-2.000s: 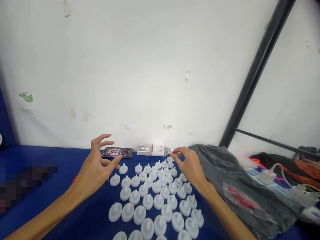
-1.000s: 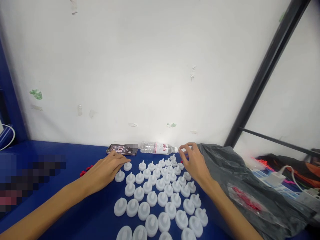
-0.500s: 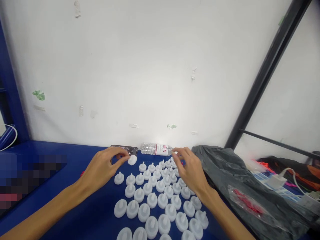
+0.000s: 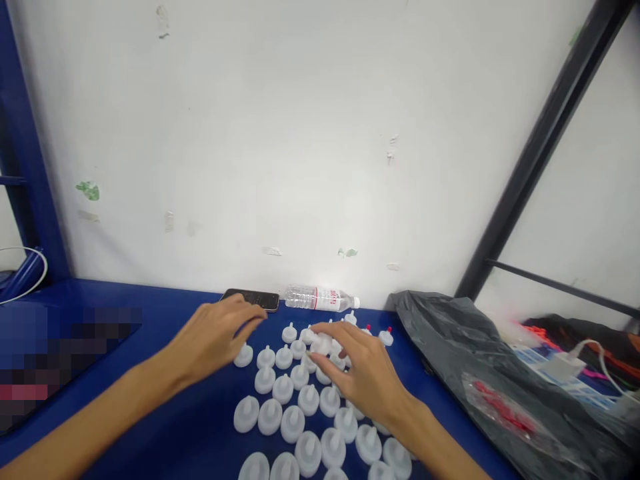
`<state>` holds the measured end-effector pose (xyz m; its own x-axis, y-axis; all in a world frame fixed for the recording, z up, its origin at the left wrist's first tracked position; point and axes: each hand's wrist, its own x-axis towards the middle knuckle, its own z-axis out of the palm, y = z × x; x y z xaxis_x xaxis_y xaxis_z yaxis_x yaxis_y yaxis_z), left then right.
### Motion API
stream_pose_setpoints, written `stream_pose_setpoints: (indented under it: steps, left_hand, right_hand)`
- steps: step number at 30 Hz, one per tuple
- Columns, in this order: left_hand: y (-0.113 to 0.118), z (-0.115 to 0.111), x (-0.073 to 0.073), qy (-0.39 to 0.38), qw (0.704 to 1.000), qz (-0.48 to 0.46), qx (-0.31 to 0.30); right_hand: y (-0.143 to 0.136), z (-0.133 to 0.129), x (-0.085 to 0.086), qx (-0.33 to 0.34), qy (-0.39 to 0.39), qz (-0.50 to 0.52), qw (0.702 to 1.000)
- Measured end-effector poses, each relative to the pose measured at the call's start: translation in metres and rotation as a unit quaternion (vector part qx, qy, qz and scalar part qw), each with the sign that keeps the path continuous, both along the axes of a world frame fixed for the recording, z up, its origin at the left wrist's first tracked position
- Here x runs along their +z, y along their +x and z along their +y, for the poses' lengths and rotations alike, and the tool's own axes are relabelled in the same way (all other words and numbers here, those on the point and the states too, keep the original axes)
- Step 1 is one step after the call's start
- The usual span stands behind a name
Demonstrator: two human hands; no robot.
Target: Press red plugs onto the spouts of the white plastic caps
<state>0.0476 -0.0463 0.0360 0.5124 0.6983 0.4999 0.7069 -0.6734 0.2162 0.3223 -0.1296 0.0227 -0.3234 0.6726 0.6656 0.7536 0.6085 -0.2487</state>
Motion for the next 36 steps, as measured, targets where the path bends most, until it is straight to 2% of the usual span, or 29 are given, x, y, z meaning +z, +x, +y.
stream_pose_setpoints:
  steps: [1, 3, 6, 10, 14, 29, 36]
  left_hand:
    - [-0.010, 0.009, 0.004, -0.037, 0.998, 0.051, 0.032]
    - [-0.027, 0.022, 0.009, -0.106, 0.987, 0.108, 0.053]
    - [-0.041, 0.030, 0.009, -0.170, 0.975, 0.136, 0.043]
    - [-0.043, 0.033, 0.001, -0.213, 0.965, 0.153, 0.026]
    - [-0.039, 0.033, -0.003, -0.218, 0.962, 0.160, 0.027]
    - [-0.035, 0.030, -0.004, -0.200, 0.967, 0.155, 0.029]
    - [-0.023, 0.022, 0.006, -0.177, 0.981, 0.084, 0.013]
  right_hand:
    - [0.003, 0.001, 0.000, -0.010, 0.003, -0.003, 1.000]
    - [0.007, 0.004, 0.000, -0.021, 0.008, -0.008, 1.000]
    - [0.009, 0.005, -0.001, -0.024, 0.006, -0.019, 0.999]
    - [0.006, 0.004, -0.004, -0.025, 0.002, -0.030, 0.999]
    - [0.006, 0.003, -0.004, -0.021, -0.004, -0.034, 0.999]
    - [0.005, 0.003, -0.003, -0.018, -0.010, -0.033, 0.999]
    - [0.003, 0.000, -0.002, -0.025, -0.011, -0.046, 0.999]
